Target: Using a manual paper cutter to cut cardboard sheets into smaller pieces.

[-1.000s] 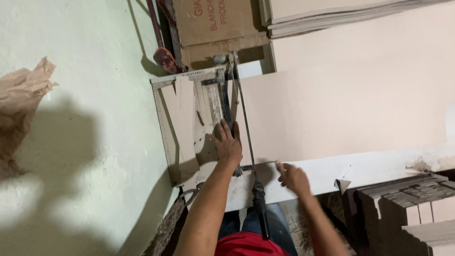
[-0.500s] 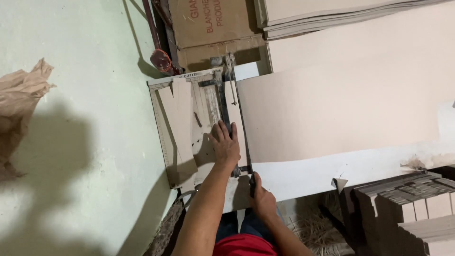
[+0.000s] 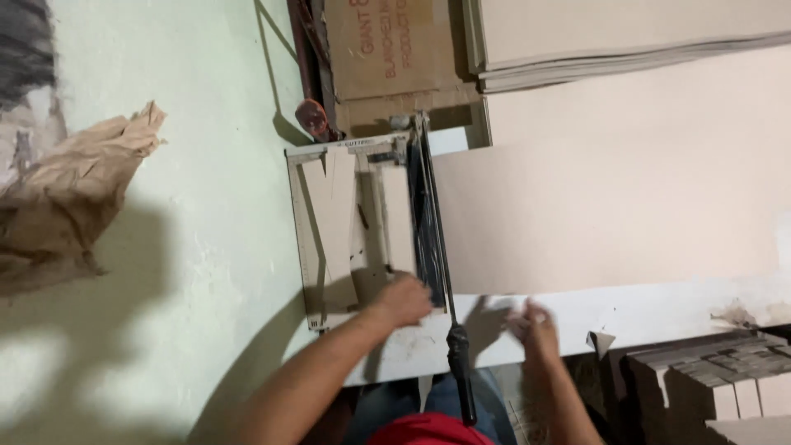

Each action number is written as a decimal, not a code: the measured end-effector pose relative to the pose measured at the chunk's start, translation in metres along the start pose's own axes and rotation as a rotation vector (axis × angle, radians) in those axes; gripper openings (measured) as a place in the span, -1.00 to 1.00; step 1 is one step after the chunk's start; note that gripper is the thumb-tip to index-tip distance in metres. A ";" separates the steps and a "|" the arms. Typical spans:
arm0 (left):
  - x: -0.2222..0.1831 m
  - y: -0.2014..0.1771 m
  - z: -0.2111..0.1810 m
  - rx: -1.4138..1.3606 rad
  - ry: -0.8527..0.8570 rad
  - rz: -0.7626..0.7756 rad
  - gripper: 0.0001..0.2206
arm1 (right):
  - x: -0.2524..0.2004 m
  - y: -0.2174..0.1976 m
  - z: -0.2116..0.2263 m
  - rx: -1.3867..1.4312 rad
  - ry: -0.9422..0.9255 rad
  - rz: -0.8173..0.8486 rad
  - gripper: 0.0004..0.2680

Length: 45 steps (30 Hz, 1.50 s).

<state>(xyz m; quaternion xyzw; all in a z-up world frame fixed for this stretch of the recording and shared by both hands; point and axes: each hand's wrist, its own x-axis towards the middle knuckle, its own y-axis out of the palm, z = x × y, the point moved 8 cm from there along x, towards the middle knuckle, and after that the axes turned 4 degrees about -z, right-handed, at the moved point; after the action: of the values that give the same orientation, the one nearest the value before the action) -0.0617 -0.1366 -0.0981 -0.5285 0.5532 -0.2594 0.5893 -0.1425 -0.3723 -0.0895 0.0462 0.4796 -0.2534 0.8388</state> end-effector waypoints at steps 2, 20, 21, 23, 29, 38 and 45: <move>-0.019 0.050 0.017 0.104 -0.142 0.105 -0.78 | 0.066 -0.025 -0.024 0.430 0.048 -0.040 -0.44; -0.128 -0.072 0.213 -0.732 -1.553 -0.395 -0.23 | 0.086 -0.038 -0.068 0.405 -0.066 0.005 -0.89; -0.131 -0.077 0.211 -0.729 -1.552 -0.393 -0.23 | 0.097 -0.033 -0.069 0.408 -0.065 0.005 -0.89; -0.130 -0.090 0.206 -0.745 -1.505 -0.408 -0.26 | 0.119 -0.025 -0.065 0.379 -0.133 0.029 -0.92; -0.072 -0.070 0.178 -0.360 -1.249 -0.218 -0.32 | 0.132 -0.028 -0.069 0.350 -0.116 0.020 -0.92; 0.004 -0.072 0.110 -0.509 -0.962 0.278 -0.18 | 0.048 0.024 -0.018 -0.747 -0.003 0.223 -0.59; 0.012 -0.048 0.114 -0.539 -0.938 0.366 0.13 | -0.151 0.111 0.041 -1.331 -0.375 0.279 -0.19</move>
<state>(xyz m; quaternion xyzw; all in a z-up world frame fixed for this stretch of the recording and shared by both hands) 0.0603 -0.1237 -0.0785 -0.6143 0.3614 0.2596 0.6516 -0.1205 -0.2313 0.0395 -0.4600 0.3695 0.1999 0.7823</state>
